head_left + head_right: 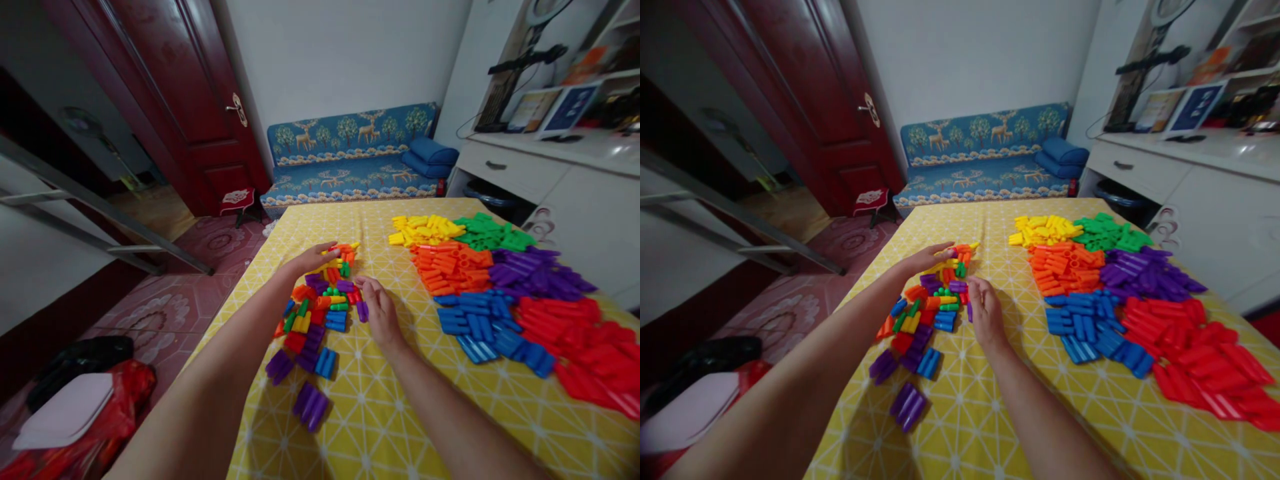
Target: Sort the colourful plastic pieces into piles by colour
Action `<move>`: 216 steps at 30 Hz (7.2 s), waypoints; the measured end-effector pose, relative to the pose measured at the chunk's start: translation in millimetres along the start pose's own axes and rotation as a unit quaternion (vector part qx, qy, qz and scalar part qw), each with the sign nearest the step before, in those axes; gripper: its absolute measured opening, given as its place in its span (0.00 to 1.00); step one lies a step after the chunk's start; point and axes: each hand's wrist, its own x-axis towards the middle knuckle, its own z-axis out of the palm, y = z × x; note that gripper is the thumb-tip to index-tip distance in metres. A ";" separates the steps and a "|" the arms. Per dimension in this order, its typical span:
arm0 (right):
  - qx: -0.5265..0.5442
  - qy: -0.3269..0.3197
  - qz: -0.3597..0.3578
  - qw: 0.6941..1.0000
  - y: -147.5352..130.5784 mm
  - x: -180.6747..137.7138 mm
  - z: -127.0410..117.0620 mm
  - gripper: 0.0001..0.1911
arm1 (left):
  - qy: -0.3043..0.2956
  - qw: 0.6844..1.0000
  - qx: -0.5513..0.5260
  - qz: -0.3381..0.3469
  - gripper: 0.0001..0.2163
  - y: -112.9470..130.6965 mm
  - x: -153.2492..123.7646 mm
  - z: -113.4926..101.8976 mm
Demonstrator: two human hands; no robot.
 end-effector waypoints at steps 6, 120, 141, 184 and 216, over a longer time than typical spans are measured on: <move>0.007 -0.004 0.002 1.000 -3.7 -1.1 2.6 0.22 | 0.033 0.998 -0.018 -0.058 0.38 -39.0 -122.9 -68.0; -0.426 0.078 -0.202 0.879 -27.1 6.1 -136.2 0.17 | 0.467 0.874 0.132 0.026 0.17 -7.9 -113.7 47.6; -0.238 -0.064 -0.161 0.956 -4.4 -32.6 18.9 0.30 | 0.373 0.915 -0.121 0.095 0.05 3.3 -114.4 40.3; -0.074 0.100 -0.041 0.991 7.9 -16.3 7.3 0.24 | 0.300 0.954 0.016 0.013 0.23 -48.4 -99.1 28.8; -0.224 -0.077 -0.287 0.928 -18.7 -29.0 10.1 0.24 | 0.099 0.969 0.086 0.208 0.10 10.4 -126.0 40.1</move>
